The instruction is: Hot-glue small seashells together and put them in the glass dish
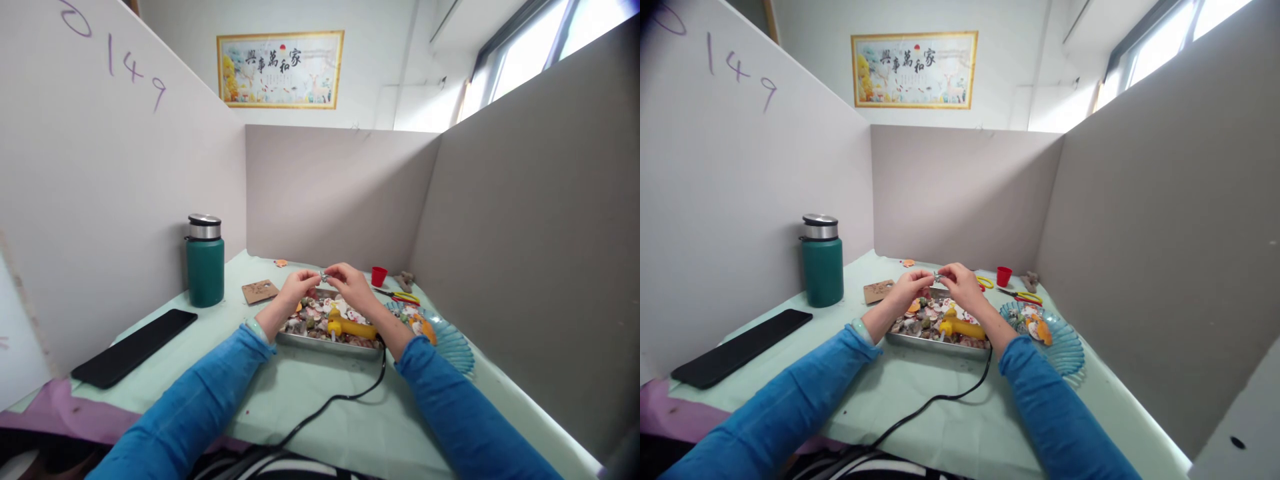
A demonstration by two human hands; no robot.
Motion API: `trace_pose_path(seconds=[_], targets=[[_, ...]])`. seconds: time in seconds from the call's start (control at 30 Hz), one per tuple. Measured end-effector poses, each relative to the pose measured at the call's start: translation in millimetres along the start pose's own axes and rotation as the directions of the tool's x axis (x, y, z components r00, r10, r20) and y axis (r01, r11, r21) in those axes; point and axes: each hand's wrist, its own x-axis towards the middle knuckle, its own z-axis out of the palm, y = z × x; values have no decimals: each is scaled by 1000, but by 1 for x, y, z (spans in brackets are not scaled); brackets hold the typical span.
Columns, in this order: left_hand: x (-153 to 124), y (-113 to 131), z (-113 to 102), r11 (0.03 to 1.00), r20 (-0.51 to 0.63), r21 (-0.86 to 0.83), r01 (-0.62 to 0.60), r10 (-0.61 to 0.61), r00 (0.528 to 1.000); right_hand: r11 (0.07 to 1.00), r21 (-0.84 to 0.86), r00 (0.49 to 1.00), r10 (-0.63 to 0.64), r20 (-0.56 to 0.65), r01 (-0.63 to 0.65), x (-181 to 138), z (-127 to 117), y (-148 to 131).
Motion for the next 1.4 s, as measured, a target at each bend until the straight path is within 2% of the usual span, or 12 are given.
trace_pose_path(seconds=[1.1, 1.4], targets=[[-3, 3, 2, 986, -14, 153, -66, 69, 997, 998, 17, 997, 59, 38, -60, -1, 0, 3], [-3, 5, 3, 990, -33, 136, -38, 43, 999, 998, 30, 997, 46, 55, -48, 0, -1, -1]])
